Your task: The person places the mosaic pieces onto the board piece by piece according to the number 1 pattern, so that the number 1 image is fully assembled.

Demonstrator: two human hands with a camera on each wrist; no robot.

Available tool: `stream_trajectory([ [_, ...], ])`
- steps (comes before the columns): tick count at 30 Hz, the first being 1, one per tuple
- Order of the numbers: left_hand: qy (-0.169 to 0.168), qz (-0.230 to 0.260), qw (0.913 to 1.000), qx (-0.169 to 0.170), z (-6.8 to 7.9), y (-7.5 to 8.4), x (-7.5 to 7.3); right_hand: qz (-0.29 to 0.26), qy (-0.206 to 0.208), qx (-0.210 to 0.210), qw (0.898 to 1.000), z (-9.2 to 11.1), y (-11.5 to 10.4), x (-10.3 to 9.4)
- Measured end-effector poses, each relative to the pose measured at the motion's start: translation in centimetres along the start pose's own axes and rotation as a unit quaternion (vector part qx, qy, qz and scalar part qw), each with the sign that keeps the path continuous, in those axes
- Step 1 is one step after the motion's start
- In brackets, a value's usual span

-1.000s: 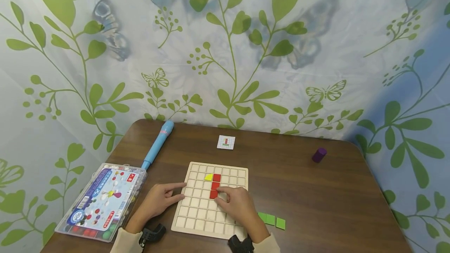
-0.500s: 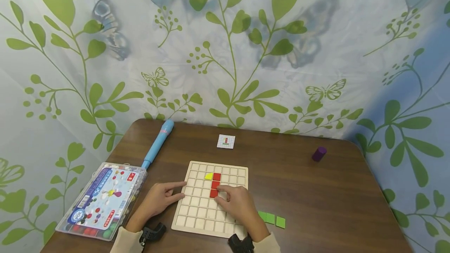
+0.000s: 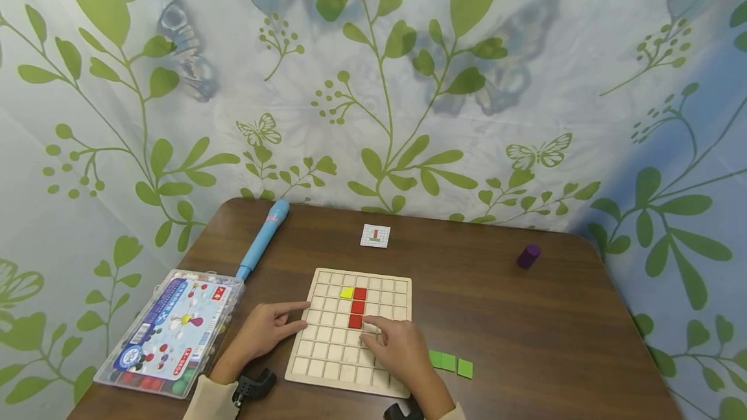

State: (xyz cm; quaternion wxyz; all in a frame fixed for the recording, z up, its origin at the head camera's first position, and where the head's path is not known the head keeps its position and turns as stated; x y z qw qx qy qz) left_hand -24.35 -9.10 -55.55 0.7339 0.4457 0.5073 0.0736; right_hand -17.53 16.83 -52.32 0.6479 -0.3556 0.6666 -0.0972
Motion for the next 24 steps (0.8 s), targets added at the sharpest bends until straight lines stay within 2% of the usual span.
stream_trajectory([
  [4, 0.002, -0.001, 1.0, 0.0, 0.0, -0.1, 0.0, -0.026, 0.018, 0.006, 0.999, 1.2, 0.3, -1.0],
  [10, 0.002, -0.002, 1.0, 0.004, -0.1, 0.1, 0.2, -0.03, 0.091, -0.031, 0.995, 4.0, 1.5, -3.6],
  [15, 0.004, -0.001, 1.0, 0.007, -0.1, 0.4, 0.4, -0.023, 0.119, -0.051, 0.991, 6.4, 2.9, -5.6],
  [19, 0.003, -0.004, 1.0, 0.008, -0.1, 0.4, 0.4, -0.025, 0.128, -0.03, 0.991, 8.1, 3.9, -6.6],
  [24, 0.01, 0.002, 0.9999, 0.007, 0.0, 0.3, 0.1, -0.023, 0.14, 0.006, 0.99, 9.8, 4.9, -6.9],
])
Point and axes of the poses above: each hand's wrist, its own z-axis away from the middle knuckle, its own x-axis out of the palm, y = z × x, the point moved 9 cm from there along -z, towards the middle knuckle, and after that the axes turned 15 degrees about -y, right-handed, at the moved point
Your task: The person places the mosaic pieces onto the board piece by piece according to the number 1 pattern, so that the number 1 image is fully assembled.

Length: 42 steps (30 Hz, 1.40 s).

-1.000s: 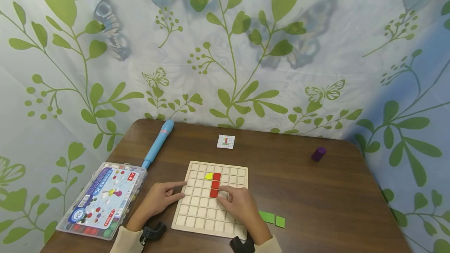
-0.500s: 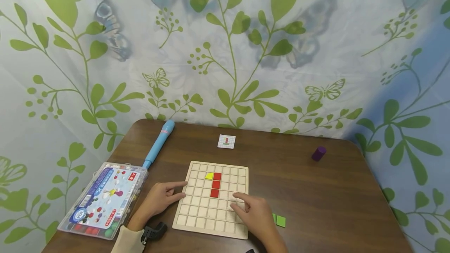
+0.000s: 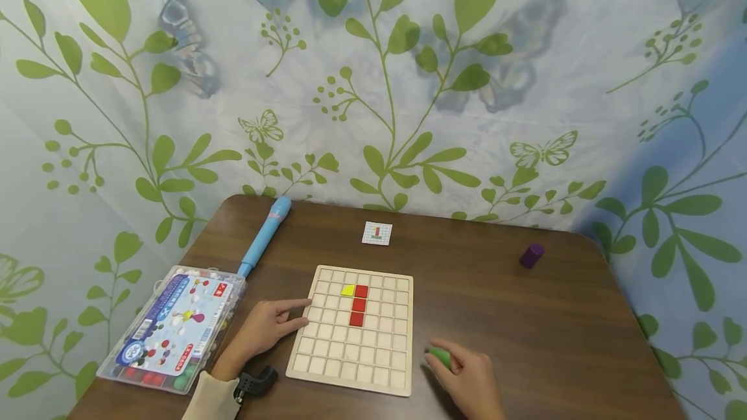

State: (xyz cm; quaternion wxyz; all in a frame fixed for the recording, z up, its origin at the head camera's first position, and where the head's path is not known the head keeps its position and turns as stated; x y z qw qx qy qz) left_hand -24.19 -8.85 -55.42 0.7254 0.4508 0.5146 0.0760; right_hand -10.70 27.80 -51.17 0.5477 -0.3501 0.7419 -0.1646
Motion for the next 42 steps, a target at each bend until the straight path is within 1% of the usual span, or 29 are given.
stream_trajectory([
  [2, 0.001, -0.002, 1.0, -0.003, -0.1, -0.1, -0.1, 0.004, 0.018, 0.0, 1.0, 0.7, 0.3, -0.4],
  [4, -0.005, -0.003, 1.0, -0.003, -0.1, -0.2, 0.0, 0.018, 0.045, -0.006, 0.999, 1.7, 0.5, -1.0],
  [6, -0.01, -0.003, 0.9999, -0.004, -0.1, -0.2, 0.2, 0.031, 0.075, 0.005, 0.997, 2.9, 0.9, -1.8],
  [9, -0.015, 0.001, 0.9999, -0.004, 0.0, -0.3, 0.2, 0.056, 0.113, 0.055, 0.991, 4.7, 2.0, -3.0],
  [10, -0.014, 0.002, 0.9999, -0.003, 0.0, -0.2, 0.2, 0.061, 0.121, 0.079, 0.988, 5.1, 2.4, -3.3],
  [12, -0.009, 0.0, 1.0, 0.001, -0.1, -0.1, -0.1, 0.071, 0.123, 0.114, 0.983, 5.7, 3.1, -3.8],
  [14, -0.004, -0.001, 1.0, 0.005, -0.1, 0.0, -0.2, 0.084, 0.114, 0.136, 0.981, 6.0, 3.6, -4.2],
  [17, -0.001, -0.002, 1.0, 0.01, -0.2, 0.1, -0.4, 0.108, 0.072, 0.161, 0.978, 5.8, 4.0, -4.1],
  [20, -0.006, -0.002, 1.0, 0.004, -0.2, 0.0, -0.3, 0.122, 0.026, 0.189, 0.974, 5.6, 4.3, -3.7],
  [23, -0.013, -0.002, 0.9999, -0.003, -0.1, -0.1, -0.2, 0.118, -0.012, 0.214, 0.97, 5.4, 4.4, -3.4],
  [27, -0.016, -0.002, 0.9998, -0.01, 0.0, -0.2, 0.0, 0.106, -0.05, 0.238, 0.964, 5.3, 4.8, -3.1],
  [34, -0.011, -0.007, 0.9998, -0.013, 0.0, 0.0, -0.2, 0.1, -0.071, 0.23, 0.965, 5.0, 5.0, -3.0],
  [39, -0.002, -0.009, 1.0, 0.0, 0.1, 0.2, -0.2, 0.091, -0.101, 0.254, 0.958, 4.8, 5.5, -2.9],
  [42, 0.002, -0.009, 0.9999, 0.007, 0.1, 0.2, -0.3, 0.091, -0.107, 0.252, 0.957, 4.7, 5.7, -2.9],
])
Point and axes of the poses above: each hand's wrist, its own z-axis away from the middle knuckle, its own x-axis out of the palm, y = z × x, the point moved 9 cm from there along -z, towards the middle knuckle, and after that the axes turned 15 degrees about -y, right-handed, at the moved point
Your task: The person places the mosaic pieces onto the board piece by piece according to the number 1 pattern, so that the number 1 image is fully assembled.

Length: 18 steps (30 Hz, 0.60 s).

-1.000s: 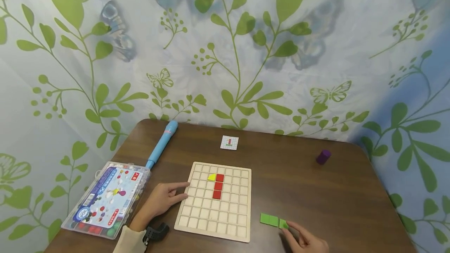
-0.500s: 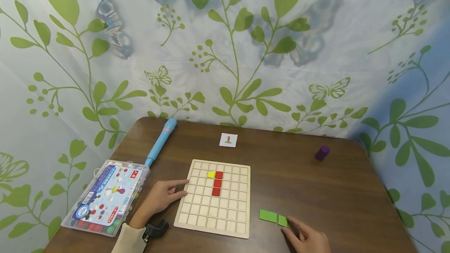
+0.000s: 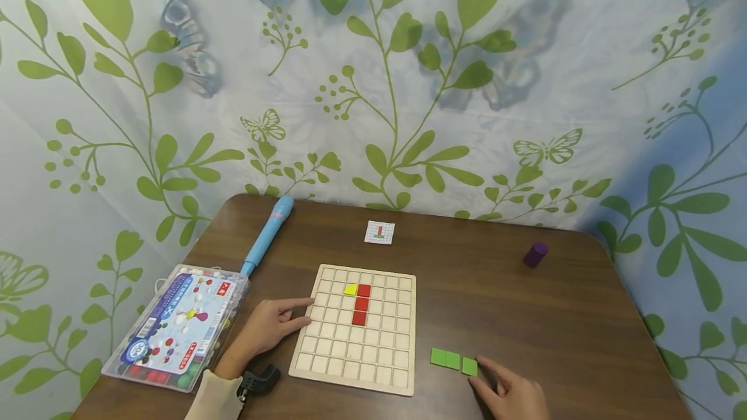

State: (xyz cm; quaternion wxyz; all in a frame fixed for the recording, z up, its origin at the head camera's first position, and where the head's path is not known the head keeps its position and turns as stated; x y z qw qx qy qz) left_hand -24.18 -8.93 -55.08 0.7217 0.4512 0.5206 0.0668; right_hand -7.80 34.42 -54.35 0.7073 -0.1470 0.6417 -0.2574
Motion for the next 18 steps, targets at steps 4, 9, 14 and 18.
stream_trajectory([
  [4, 0.0, -0.002, 1.0, -0.001, -0.06, -0.05, 0.02, 0.005, 0.024, -0.025, 0.999, -0.04, -0.22, -0.25],
  [9, -0.008, 0.002, 0.9999, -0.013, -0.14, -0.11, 0.0, 0.009, 0.034, -0.034, 0.999, 0.05, -0.33, -0.36],
  [14, -0.006, 0.003, 0.9999, -0.01, -0.08, 0.0, -0.07, 0.002, 0.034, -0.026, 0.999, 0.14, -0.3, -0.35],
  [18, -0.007, 0.001, 0.9999, -0.011, -0.07, -0.1, 0.02, -0.012, 0.032, -0.011, 0.999, 0.33, -0.15, -0.43],
])
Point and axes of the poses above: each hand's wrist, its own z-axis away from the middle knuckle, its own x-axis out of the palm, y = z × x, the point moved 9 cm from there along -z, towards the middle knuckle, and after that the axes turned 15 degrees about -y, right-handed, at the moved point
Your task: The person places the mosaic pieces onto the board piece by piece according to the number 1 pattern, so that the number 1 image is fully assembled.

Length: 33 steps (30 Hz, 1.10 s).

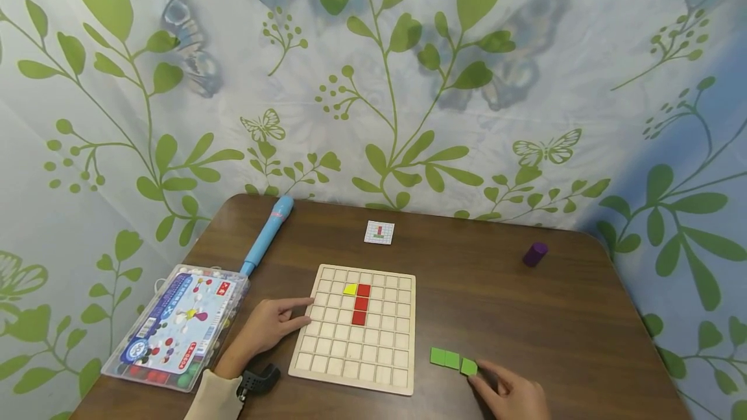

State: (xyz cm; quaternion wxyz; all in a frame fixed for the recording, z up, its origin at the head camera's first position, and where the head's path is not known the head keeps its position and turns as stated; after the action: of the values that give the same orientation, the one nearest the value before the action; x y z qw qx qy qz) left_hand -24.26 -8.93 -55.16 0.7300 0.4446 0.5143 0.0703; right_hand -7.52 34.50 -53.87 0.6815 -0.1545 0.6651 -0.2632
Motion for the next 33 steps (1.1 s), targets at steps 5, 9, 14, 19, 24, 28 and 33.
stream_trajectory([
  [5, -0.003, 0.003, 1.0, -0.005, 0.0, -0.1, 0.1, -0.021, 0.007, 0.008, 1.0, 0.2, 0.1, -0.2],
  [9, -0.003, 0.005, 1.0, -0.006, 0.0, -0.2, 0.1, -0.031, 0.013, -0.004, 0.999, 0.2, 0.0, -0.4],
  [14, -0.004, 0.012, 0.9999, -0.006, 0.0, -0.2, 0.1, -0.044, 0.015, -0.033, 0.998, -0.2, -1.1, -1.0],
  [19, -0.004, 0.011, 0.9999, -0.008, 0.0, -0.4, 0.2, -0.045, 0.027, -0.068, 0.996, -0.9, -3.4, -2.1],
  [24, -0.002, 0.008, 0.9999, -0.006, 0.1, -0.2, 0.2, -0.047, 0.028, -0.093, 0.994, -1.9, -5.5, -2.5],
  [28, -0.001, 0.006, 1.0, -0.002, 0.1, -0.1, 0.1, -0.061, 0.043, -0.14, 0.987, -2.8, -7.0, -2.7],
  [33, -0.005, 0.004, 1.0, -0.004, 0.0, -0.2, 0.2, -0.073, 0.048, -0.192, 0.977, -3.9, -9.2, -2.5],
])
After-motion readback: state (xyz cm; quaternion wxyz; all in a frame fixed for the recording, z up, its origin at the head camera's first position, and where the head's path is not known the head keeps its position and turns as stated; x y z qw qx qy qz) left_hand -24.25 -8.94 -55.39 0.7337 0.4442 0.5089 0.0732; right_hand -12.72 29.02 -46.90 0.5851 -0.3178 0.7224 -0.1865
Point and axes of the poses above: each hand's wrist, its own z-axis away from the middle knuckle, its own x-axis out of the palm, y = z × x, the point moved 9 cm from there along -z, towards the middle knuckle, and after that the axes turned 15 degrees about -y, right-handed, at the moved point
